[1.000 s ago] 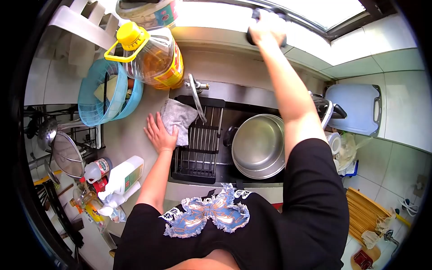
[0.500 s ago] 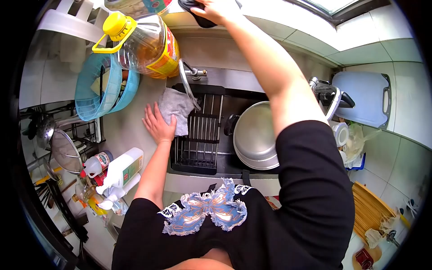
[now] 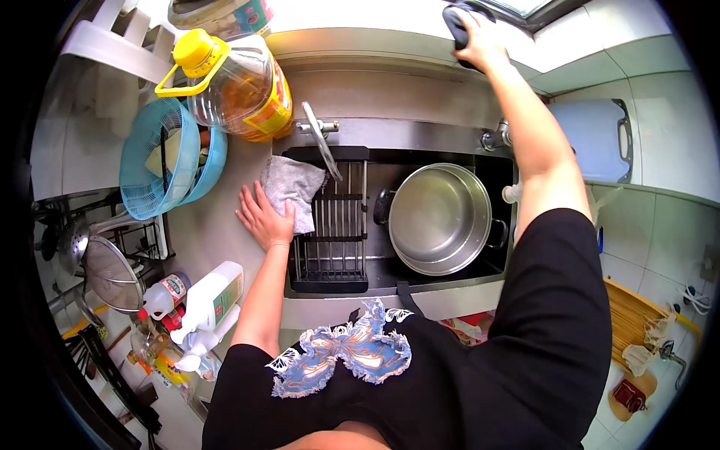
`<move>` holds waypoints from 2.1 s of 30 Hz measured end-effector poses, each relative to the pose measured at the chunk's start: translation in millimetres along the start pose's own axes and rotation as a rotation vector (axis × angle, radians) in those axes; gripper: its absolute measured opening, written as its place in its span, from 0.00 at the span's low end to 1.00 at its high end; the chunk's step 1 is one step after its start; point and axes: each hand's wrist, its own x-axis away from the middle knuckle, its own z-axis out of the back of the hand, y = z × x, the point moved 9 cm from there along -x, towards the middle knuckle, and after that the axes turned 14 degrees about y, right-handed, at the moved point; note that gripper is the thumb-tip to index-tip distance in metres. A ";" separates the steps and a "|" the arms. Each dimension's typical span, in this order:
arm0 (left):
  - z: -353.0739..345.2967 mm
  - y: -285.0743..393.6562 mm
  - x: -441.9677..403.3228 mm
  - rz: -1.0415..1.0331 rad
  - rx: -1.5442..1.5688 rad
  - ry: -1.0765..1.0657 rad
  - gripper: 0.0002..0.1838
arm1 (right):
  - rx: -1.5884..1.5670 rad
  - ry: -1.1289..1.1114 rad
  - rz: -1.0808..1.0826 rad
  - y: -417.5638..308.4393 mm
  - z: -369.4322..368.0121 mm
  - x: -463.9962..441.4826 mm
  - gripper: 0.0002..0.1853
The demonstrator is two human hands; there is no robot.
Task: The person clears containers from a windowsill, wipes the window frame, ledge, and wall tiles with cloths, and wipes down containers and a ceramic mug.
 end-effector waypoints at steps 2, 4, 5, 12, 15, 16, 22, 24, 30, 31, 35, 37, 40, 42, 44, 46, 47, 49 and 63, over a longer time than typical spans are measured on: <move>0.9 -0.5 -1.2 0.011 -0.008 0.004 0.50 | -0.051 -0.040 0.127 -55.6 -4.7 -12.4 0.52; -1.9 -0.2 -0.3 -0.012 -0.012 0.016 0.50 | -0.183 -0.136 0.082 -131.5 -3.2 -29.0 0.49; -3.1 -1.0 0.0 -0.011 -0.018 0.021 0.50 | -0.170 0.007 0.241 -172.0 2.5 -40.2 0.48; -0.8 0.7 0.4 -0.030 -0.044 0.029 0.48 | -0.294 0.163 0.366 -232.9 -16.5 -69.5 0.47; -2.3 -1.0 0.4 -0.019 -0.041 0.008 0.49 | -0.374 0.020 0.399 -176.3 -16.5 -55.0 0.51; -2.7 -0.2 -0.2 -0.021 -0.037 0.006 0.49 | -0.435 0.017 0.329 -139.4 -35.2 -49.1 0.52; -0.5 0.9 -0.9 -0.013 -0.046 0.008 0.50 | 0.140 -0.225 0.079 33.2 45.5 0.1 0.51; 0.1 0.9 -1.7 -0.013 -0.056 0.001 0.50 | 0.128 -0.199 0.042 98.0 15.3 13.2 0.59; -2.3 -2.0 0.6 -0.026 -0.063 0.006 0.49 | 0.349 -0.357 -0.293 147.3 -3.2 35.6 0.48; -1.7 -1.9 0.2 -0.031 -0.057 0.009 0.49 | 0.376 -0.307 -0.381 138.4 3.2 40.4 0.41; -1.7 0.1 -0.8 -0.030 -0.055 0.026 0.48 | 0.381 -0.286 -0.725 129.9 -13.2 45.8 0.34; -1.2 -0.4 1.2 -0.033 -0.045 0.029 0.48 | 0.330 -0.220 -0.746 122.9 -44.4 54.3 0.33; 0.0 -1.3 -3.7 -0.028 -0.043 0.071 0.48 | -0.055 -0.196 -0.660 44.1 7.7 40.7 0.29; -2.6 -3.7 1.3 -0.028 -0.036 0.064 0.47 | -0.162 -0.305 -0.564 -8.9 49.5 32.5 0.24; 1.0 -1.4 0.7 -0.014 -0.026 0.071 0.47 | -0.474 -0.226 -0.614 -29.5 73.0 48.4 0.22; -2.1 -4.7 1.6 -0.018 -0.033 0.069 0.47 | -1.331 -0.189 -0.859 -54.5 83.9 76.1 0.22; -3.9 -6.2 2.2 -0.017 -0.022 0.089 0.46 | -1.558 -0.207 -0.856 -70.3 109.8 90.6 0.23; -2.1 -9.1 1.4 -0.007 -0.020 0.097 0.46 | -1.920 -0.279 -0.920 -86.7 155.1 135.6 0.23; 25.8 -20.0 -3.4 0.043 0.467 0.300 0.32 | -2.256 0.019 -1.128 -70.4 328.8 349.7 0.22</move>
